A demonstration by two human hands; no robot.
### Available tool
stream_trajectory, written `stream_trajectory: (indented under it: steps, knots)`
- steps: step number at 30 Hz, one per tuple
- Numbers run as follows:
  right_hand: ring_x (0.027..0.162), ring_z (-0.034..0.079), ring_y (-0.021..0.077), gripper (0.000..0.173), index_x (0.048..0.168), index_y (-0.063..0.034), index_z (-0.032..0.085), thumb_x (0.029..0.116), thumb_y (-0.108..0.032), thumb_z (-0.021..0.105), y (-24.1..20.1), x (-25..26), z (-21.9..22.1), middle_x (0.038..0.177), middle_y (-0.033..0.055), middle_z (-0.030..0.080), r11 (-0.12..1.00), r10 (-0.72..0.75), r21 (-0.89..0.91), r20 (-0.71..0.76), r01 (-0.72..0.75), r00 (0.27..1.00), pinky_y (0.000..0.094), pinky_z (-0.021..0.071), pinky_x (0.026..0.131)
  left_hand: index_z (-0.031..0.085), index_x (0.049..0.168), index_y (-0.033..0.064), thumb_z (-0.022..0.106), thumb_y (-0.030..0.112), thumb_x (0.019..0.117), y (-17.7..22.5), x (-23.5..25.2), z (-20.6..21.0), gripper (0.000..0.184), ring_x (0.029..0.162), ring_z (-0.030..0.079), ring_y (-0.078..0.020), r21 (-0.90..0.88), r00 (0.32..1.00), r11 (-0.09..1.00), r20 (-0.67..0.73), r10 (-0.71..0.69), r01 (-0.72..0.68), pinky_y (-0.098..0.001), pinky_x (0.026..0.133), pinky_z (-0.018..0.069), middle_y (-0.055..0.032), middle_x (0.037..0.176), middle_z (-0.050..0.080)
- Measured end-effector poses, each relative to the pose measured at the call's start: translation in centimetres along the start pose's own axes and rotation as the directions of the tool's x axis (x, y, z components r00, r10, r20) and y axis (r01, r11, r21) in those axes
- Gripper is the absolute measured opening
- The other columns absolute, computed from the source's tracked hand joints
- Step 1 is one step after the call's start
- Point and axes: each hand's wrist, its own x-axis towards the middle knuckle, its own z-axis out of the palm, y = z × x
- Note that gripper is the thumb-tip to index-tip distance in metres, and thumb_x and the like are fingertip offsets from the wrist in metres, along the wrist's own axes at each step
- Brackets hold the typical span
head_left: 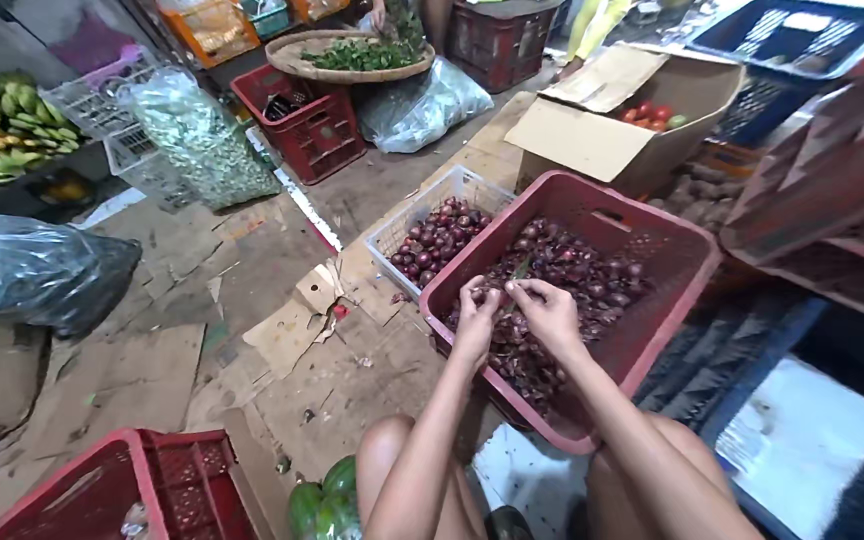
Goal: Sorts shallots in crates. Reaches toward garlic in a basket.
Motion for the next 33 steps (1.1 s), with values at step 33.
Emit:
stream_trajectory:
  steps: [33]
  knots:
    - [0.085, 0.068, 0.0118, 0.021, 0.106, -0.0141, 0.079, 0.0996, -0.031, 0.068, 0.7, 0.0, 0.1, 0.102, 0.0022, 0.072, 0.985, -0.135, -0.114, -0.03, 0.131, 0.99, 0.0358, 0.0585, 0.076, 0.055, 0.141, 0.0099, 0.058, 0.005, 0.1013, -0.5, 1.1, -1.8, 0.04, 0.122, 0.059, -0.0251, 0.033, 0.952, 0.987, 0.271, 0.143, -0.157, -0.046, 0.104, 0.0508, -0.0111, 0.139, 0.058]
